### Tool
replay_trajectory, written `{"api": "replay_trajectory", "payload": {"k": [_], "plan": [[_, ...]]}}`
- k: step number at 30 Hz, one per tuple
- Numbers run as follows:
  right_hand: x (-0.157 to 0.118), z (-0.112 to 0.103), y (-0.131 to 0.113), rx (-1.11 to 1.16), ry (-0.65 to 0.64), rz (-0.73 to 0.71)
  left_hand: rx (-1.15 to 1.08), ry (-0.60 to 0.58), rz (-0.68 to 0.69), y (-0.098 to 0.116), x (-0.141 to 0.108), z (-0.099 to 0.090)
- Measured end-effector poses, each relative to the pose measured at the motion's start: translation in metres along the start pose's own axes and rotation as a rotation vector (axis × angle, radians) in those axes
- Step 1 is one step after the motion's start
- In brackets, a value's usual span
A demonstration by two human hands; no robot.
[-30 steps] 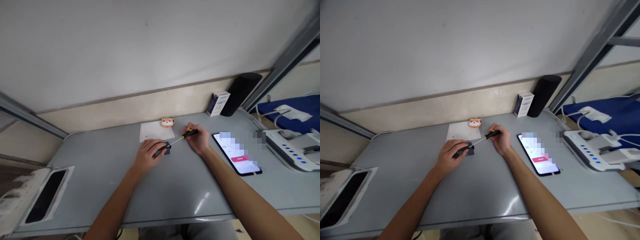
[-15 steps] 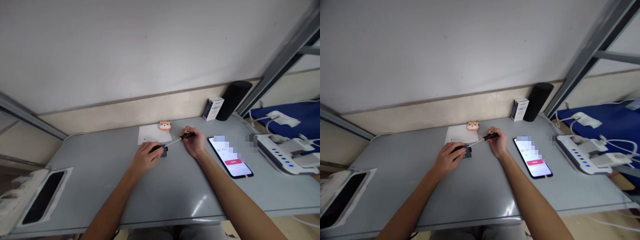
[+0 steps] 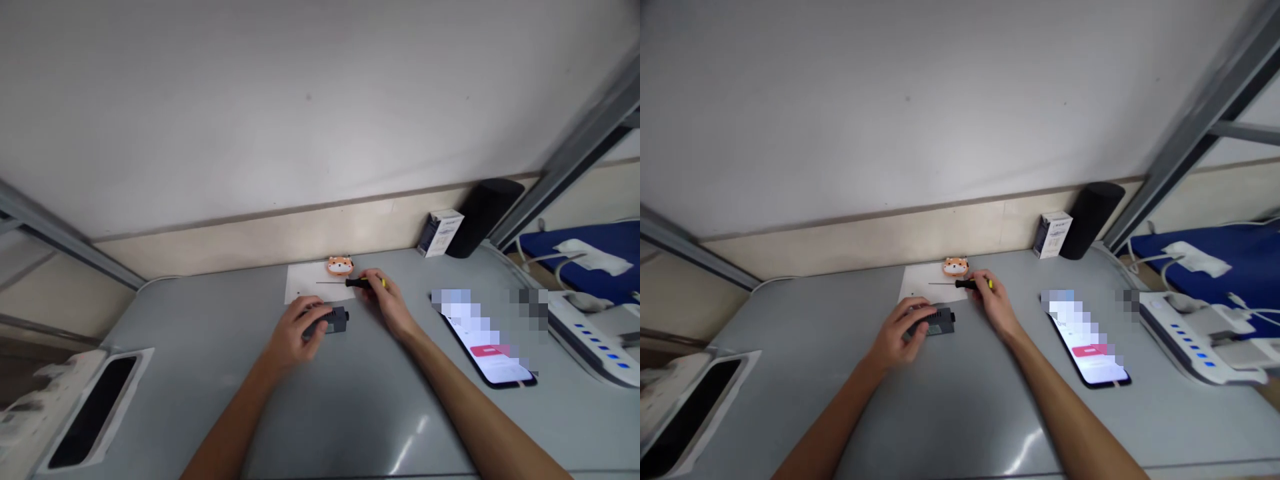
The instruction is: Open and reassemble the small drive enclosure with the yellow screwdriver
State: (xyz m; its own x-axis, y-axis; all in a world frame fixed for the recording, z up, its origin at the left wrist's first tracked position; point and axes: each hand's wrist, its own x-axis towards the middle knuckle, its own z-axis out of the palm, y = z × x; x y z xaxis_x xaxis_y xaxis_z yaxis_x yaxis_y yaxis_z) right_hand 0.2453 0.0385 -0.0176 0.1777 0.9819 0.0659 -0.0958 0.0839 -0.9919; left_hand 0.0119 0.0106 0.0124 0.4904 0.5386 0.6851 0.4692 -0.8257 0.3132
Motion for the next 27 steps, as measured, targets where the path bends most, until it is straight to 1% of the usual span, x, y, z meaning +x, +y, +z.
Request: {"api": "replay_trajectory", "payload": {"k": [2, 4, 6, 7, 9, 11, 12, 13, 14, 16, 21, 27], "plan": [[-0.006, 0.006, 0.000, -0.156, -0.059, -0.094, -0.056, 0.037, -0.102, -0.005, 0.002, -0.011], [-0.012, 0.013, 0.000, -0.206, -0.106, -0.161, -0.102, 0.059, -0.234, -0.014, 0.005, -0.025], [-0.017, 0.017, 0.001, -0.213, -0.146, -0.171, -0.158, 0.046, -0.375, -0.024, 0.005, -0.041], [-0.018, 0.019, 0.001, -0.218, -0.164, -0.164, -0.207, 0.010, -0.435, -0.029, 0.005, -0.048], [-0.019, 0.021, 0.003, -0.232, -0.192, -0.147, -0.372, -0.167, -0.532, -0.036, 0.002, -0.059], [-0.018, 0.021, 0.006, -0.238, -0.207, -0.130, -0.552, -0.383, -0.577, -0.039, 0.000, -0.064], [-0.018, 0.021, 0.007, -0.237, -0.210, -0.129, -0.615, -0.466, -0.586, -0.039, -0.002, -0.064], [-0.017, 0.021, 0.008, -0.237, -0.212, -0.131, -0.647, -0.521, -0.591, -0.038, -0.002, -0.063], [-0.017, 0.021, 0.009, -0.237, -0.212, -0.137, -0.651, -0.549, -0.595, -0.036, -0.003, -0.062], [-0.016, 0.022, 0.011, -0.236, -0.215, -0.156, -0.608, -0.557, -0.605, -0.031, -0.003, -0.057], [-0.014, 0.023, 0.014, -0.227, -0.238, -0.166, -0.513, -0.487, -0.639, -0.023, -0.001, -0.046], [-0.013, 0.022, 0.015, -0.244, -0.243, -0.171, -0.426, -0.402, -0.583, -0.022, 0.001, -0.044]]}}
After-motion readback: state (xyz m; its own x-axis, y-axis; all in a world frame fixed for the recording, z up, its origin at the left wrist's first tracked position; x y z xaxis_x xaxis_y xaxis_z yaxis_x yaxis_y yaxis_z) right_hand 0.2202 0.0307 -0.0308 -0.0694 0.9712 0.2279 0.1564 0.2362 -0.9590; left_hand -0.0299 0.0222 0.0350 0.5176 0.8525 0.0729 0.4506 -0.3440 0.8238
